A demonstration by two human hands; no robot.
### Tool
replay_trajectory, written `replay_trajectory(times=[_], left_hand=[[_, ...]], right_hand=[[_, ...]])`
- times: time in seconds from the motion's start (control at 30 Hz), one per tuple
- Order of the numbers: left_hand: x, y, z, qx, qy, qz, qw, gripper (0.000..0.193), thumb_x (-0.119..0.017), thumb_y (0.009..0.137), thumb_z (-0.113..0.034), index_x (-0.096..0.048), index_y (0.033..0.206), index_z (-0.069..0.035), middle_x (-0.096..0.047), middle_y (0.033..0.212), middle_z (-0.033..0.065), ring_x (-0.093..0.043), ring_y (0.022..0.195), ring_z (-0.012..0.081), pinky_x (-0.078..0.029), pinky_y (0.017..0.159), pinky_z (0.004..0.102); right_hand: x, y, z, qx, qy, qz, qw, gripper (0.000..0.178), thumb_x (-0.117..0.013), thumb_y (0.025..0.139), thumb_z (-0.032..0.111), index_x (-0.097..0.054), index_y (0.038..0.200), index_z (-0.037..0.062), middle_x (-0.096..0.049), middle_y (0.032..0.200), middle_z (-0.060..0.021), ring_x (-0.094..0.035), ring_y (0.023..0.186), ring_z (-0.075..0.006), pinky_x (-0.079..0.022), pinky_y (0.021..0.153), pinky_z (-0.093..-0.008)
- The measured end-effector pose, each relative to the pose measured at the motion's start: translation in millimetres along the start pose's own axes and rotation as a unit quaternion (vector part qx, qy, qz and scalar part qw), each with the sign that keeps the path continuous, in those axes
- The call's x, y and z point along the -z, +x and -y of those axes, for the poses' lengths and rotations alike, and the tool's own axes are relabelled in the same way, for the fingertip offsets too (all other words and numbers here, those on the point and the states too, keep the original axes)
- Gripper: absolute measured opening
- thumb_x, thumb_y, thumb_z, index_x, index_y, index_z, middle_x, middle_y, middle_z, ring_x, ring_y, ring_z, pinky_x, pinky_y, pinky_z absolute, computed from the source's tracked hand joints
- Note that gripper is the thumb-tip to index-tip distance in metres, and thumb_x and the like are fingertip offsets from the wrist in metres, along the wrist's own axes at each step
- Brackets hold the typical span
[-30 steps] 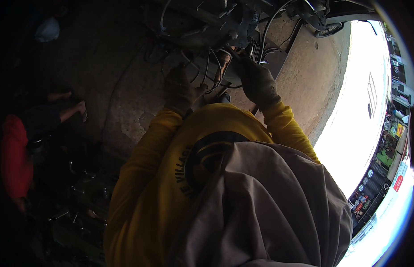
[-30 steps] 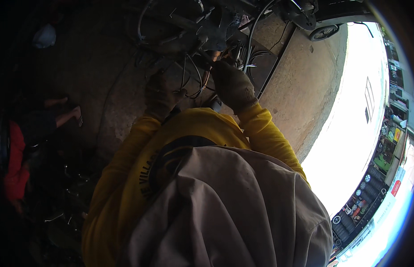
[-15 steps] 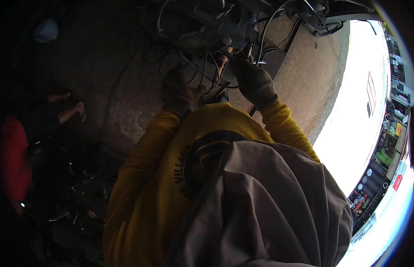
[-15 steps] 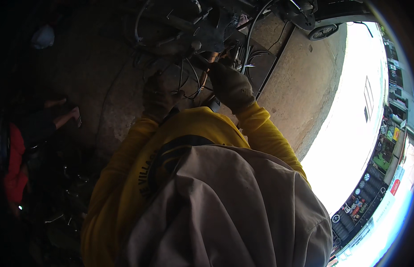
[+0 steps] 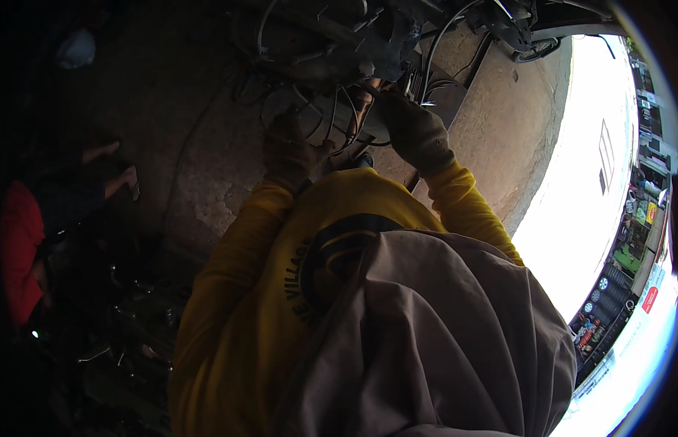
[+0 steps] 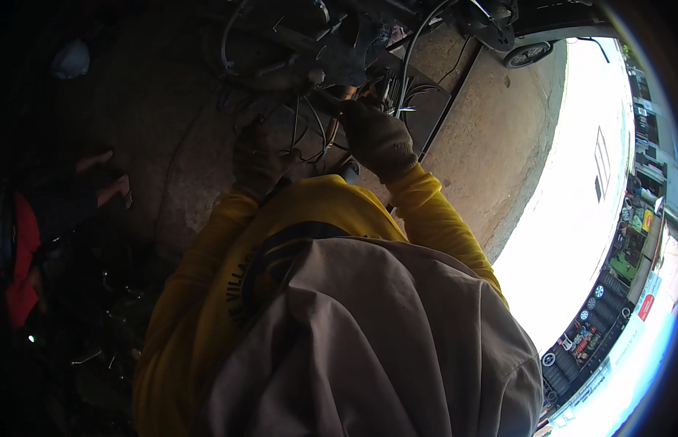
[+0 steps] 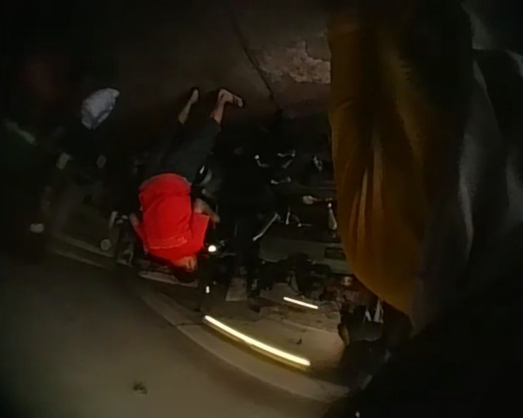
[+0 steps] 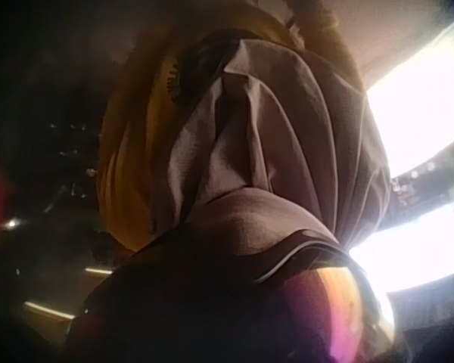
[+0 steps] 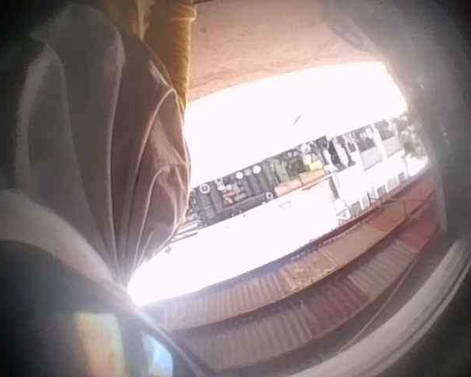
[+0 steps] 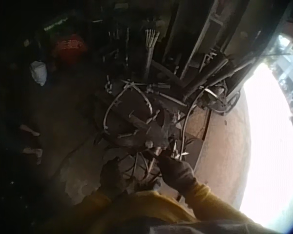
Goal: The person aligns metal rods within a circular frame and uses a welding tool to join the pieces together, producing sparks during the process.
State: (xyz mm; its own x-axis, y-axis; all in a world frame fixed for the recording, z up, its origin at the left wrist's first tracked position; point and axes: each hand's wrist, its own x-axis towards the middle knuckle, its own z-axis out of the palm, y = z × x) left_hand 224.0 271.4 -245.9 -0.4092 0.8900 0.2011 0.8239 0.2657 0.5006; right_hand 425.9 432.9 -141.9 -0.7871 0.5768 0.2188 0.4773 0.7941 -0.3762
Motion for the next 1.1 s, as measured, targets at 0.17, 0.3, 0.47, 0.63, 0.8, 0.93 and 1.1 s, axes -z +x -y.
replay_trajectory(times=[0.17,0.3,0.47,0.63,0.8,0.93,1.1], left_hand=[[1.9,-0.1,-2.2,0.01,0.012,0.01,1.0,0.103,-0.089,0.063,-0.047,-0.041,0.142,0.0,-0.054,0.134,0.0205,-0.055,0.123,0.0365,-0.045,0.105,0.0455],[0.6,-0.6,0.4,-0.01,0.001,-0.003,1.0,0.103,-0.089,0.063,-0.047,-0.041,0.142,0.0,-0.054,0.134,0.0203,-0.055,0.123,0.0363,-0.046,0.104,0.0452],[-1.5,-0.8,3.1,0.008,-0.006,0.013,1.0,0.103,-0.089,0.064,-0.047,-0.041,0.142,0.0,-0.054,0.134,0.0204,-0.055,0.123,0.0365,-0.046,0.104,0.0444],[4.7,0.8,-2.6,0.025,0.013,0.036,0.999,0.103,-0.089,0.064,-0.047,-0.041,0.141,0.001,-0.054,0.134,0.0213,-0.055,0.123,0.037,-0.046,0.104,0.0442],[0.2,2.5,-0.6,0.005,-0.008,0.011,1.0,0.104,-0.089,0.063,-0.048,-0.041,0.142,0.0,-0.054,0.134,0.0215,-0.055,0.123,0.0376,-0.045,0.105,0.0445],[0.0,2.1,-3.1,0.02,-0.005,0.022,1.0,0.104,-0.089,0.063,-0.047,-0.041,0.142,0.0,-0.054,0.134,0.0213,-0.055,0.122,0.0375,-0.045,0.105,0.0446],[3.5,0.8,-5.2,0.026,-0.003,0.027,0.999,0.104,-0.088,0.063,-0.048,-0.041,0.142,0.0,-0.055,0.132,0.0216,-0.056,0.121,0.0369,-0.047,0.103,0.0455]], right_hand=[[-2.1,-2.4,-0.1,-0.024,0.055,-0.009,0.998,0.023,-0.06,0.096,0.02,-0.062,0.116,0.0094,-0.068,0.098,-0.0136,-0.07,0.08,-0.0345,-0.056,0.064,-0.0441],[-1.8,-2.4,-1.3,-0.026,0.007,0.092,0.995,0.033,-0.054,0.099,0.01,-0.057,0.13,0.0003,-0.069,0.113,-0.0169,-0.07,0.097,-0.0335,-0.058,0.081,-0.038],[4.7,0.7,12.2,-0.157,0.141,0.063,0.975,0.026,-0.052,0.099,0.008,-0.061,0.121,-0.0001,-0.066,0.117,-0.0185,-0.069,0.099,-0.0341,-0.058,0.081,-0.0385],[4.8,4.5,4.9,-0.042,0.135,0.026,0.99,0.022,-0.052,0.098,0.008,-0.064,0.115,0.0024,-0.07,0.104,-0.0151,-0.071,0.092,-0.0333,-0.057,0.078,-0.0386],[8.7,9.8,6.7,-0.045,0.076,0.054,0.995,0.023,-0.055,0.093,0.003,-0.065,0.113,0.0028,-0.067,0.112,-0.0144,-0.07,0.093,-0.0311,-0.057,0.076,-0.0384],[-1.7,2.6,-1.3,0.0,0.029,0.012,1.0,0.026,-0.057,0.089,0.001,-0.066,0.113,0.0034,-0.067,0.113,-0.0133,-0.069,0.092,-0.0304,-0.057,0.074,-0.0387],[4.9,7.7,0.6,0.036,0.024,0.03,0.999,0.026,-0.058,0.087,0.001,-0.065,0.112,0.0031,-0.066,0.112,-0.0157,-0.069,0.094,-0.0325,-0.058,0.077,-0.0401]])
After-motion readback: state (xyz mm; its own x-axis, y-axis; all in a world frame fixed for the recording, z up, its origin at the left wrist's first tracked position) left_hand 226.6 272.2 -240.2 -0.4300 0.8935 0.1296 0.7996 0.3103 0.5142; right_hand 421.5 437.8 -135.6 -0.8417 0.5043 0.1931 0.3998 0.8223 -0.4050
